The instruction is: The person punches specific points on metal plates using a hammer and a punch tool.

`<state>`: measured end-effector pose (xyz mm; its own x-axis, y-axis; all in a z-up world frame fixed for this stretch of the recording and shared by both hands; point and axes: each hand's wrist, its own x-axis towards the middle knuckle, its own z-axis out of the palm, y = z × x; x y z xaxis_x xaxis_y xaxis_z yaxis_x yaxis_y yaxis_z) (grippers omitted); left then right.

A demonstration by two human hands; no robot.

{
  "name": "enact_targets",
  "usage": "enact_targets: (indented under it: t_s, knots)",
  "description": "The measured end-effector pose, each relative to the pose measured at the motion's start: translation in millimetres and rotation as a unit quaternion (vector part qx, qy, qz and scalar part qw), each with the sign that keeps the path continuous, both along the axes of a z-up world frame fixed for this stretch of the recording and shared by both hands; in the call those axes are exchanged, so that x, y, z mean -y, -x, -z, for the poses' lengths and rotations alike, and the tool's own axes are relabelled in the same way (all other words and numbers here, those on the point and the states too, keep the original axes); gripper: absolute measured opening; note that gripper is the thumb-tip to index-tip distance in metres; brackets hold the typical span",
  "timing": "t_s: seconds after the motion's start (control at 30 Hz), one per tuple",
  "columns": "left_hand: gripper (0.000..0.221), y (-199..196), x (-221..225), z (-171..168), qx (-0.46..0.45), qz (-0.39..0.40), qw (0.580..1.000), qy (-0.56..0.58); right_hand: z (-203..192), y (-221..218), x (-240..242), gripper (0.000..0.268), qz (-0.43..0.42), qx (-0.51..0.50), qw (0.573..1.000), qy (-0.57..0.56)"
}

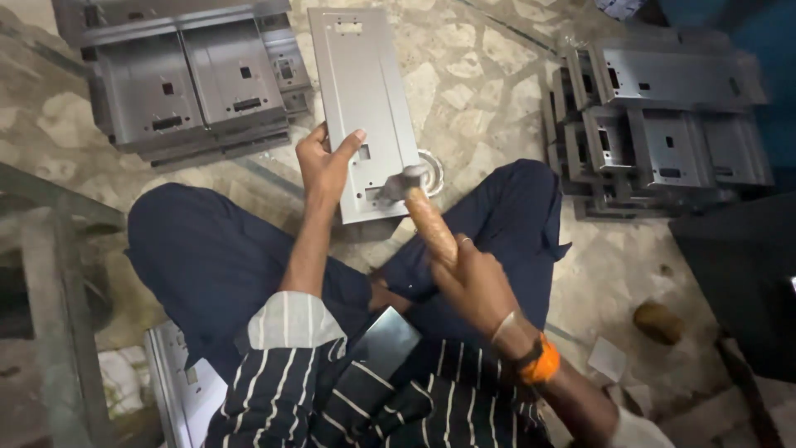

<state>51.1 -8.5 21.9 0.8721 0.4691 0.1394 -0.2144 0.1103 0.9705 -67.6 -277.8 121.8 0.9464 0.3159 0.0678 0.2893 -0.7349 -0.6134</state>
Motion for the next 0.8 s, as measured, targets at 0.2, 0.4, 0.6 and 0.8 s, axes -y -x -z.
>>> enact_targets:
  t_s: [0.2,0.4,0.6,0.8]
  knots:
    - [0.029,3,2,-2,0.083,0.009,0.996,0.027,-88,-15,-7,0.026,-0.054,0.035,0.986,-0.154]
    - [0.026,4,3,2,0.021,-0.024,0.999,0.007,-137,-8,-8,0.019,0.000,0.167,0.938,-0.305]
    - [0.028,5,2,3,0.039,-0.017,0.999,0.021,11,-2,-11,0.027,0.009,-0.037,0.998,0.047]
    - [0.026,8,2,-6,0.051,-0.014,0.999,0.012,-112,-14,-19,0.023,0.019,0.011,0.990,-0.139]
